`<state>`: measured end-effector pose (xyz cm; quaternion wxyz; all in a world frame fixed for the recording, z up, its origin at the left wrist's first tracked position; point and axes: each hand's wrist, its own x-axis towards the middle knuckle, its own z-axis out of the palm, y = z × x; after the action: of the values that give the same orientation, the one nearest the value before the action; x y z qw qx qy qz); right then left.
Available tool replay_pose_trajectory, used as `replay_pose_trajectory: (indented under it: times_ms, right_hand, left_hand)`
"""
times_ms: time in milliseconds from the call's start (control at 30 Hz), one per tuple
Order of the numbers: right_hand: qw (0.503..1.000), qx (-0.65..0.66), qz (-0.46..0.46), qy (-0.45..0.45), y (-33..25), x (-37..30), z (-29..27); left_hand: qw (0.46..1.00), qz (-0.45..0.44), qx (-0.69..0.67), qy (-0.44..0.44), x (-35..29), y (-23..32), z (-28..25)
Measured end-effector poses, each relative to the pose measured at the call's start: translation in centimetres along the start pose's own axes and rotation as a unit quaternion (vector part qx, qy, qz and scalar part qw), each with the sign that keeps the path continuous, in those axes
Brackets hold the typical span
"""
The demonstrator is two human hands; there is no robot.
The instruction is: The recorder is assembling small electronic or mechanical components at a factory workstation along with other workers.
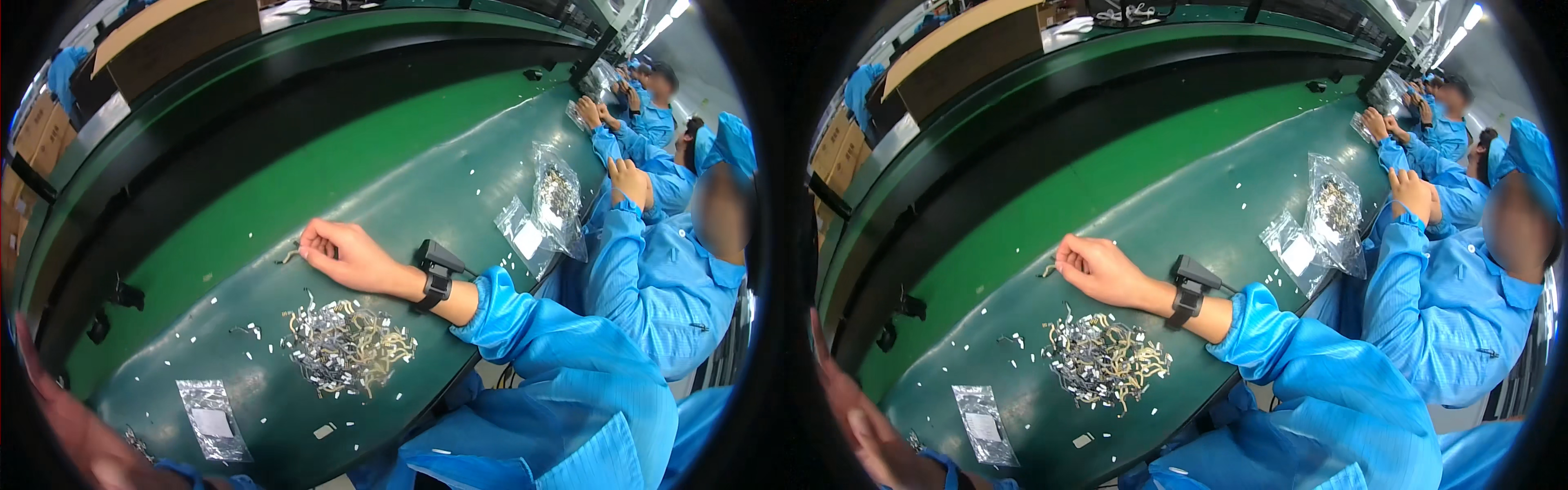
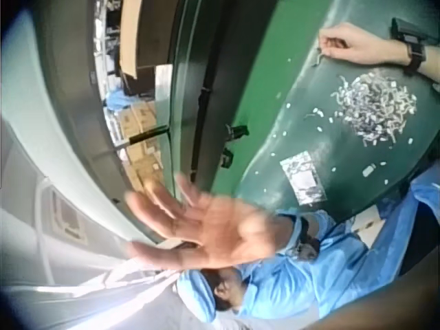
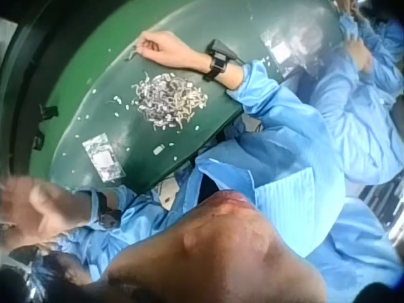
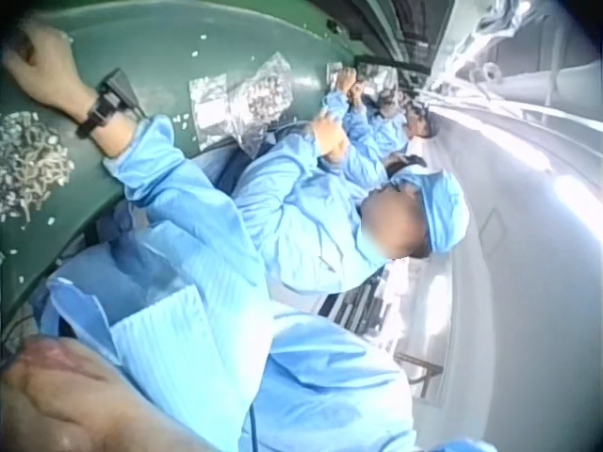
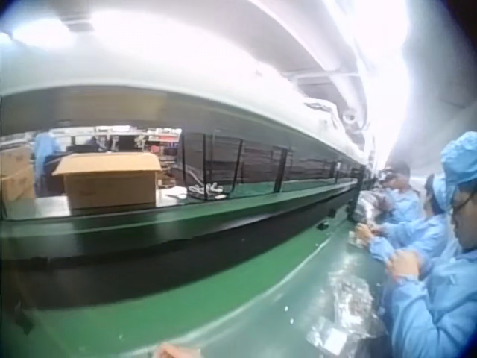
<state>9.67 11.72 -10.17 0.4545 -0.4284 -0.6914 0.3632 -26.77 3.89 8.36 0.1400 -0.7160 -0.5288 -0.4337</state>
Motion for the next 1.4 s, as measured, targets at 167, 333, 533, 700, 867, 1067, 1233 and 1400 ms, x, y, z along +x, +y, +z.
replay_pose_trajectory:
  times_ms: [167, 333, 533, 700, 867, 1067, 1233, 1400]
  right_hand:
    - [0.998, -0.050, 0.046, -0.002, 0.5, -0.2, -1.0]
    - [0.997, -0.047, 0.057, -0.026, 3.4, 2.2, 2.7]
    - [0.987, -0.159, -0.003, 0.037, 8.6, -5.5, 0.9]
    - [0.997, -0.037, 0.071, -0.013, 5.3, -1.2, 0.9]
    - [0.996, -0.004, 0.090, 0.027, 1.2, -0.1, 2.6]
    - [0.998, -0.019, 0.055, 0.019, 1.0, 0.1, 1.8]
    - [0.998, -0.011, 0.055, 0.009, 0.9, -0.3, 1.6]
    - [0.997, -0.004, 0.068, 0.036, 1.7, -0.9, 0.5]
  left_hand:
    - [0.990, -0.008, -0.025, -0.138, -2.6, 0.5, 4.4]
    - [0.979, -0.054, -0.014, -0.198, -5.2, -5.4, 9.7]
    - [0.986, -0.074, -0.004, -0.147, -6.1, -4.2, 7.2]
    - [0.988, -0.082, 0.008, -0.134, -7.8, -5.2, 8.6]
    - [0.985, -0.124, 0.020, -0.121, -9.4, -5.1, 9.4]
    - [0.984, -0.136, 0.046, -0.109, -8.6, -3.6, 7.9]
    - [0.986, -0.141, 0.008, -0.089, -8.1, -1.1, 5.2]
    - [0.984, -0.112, -0.128, -0.051, -4.2, 2.4, 5.4]
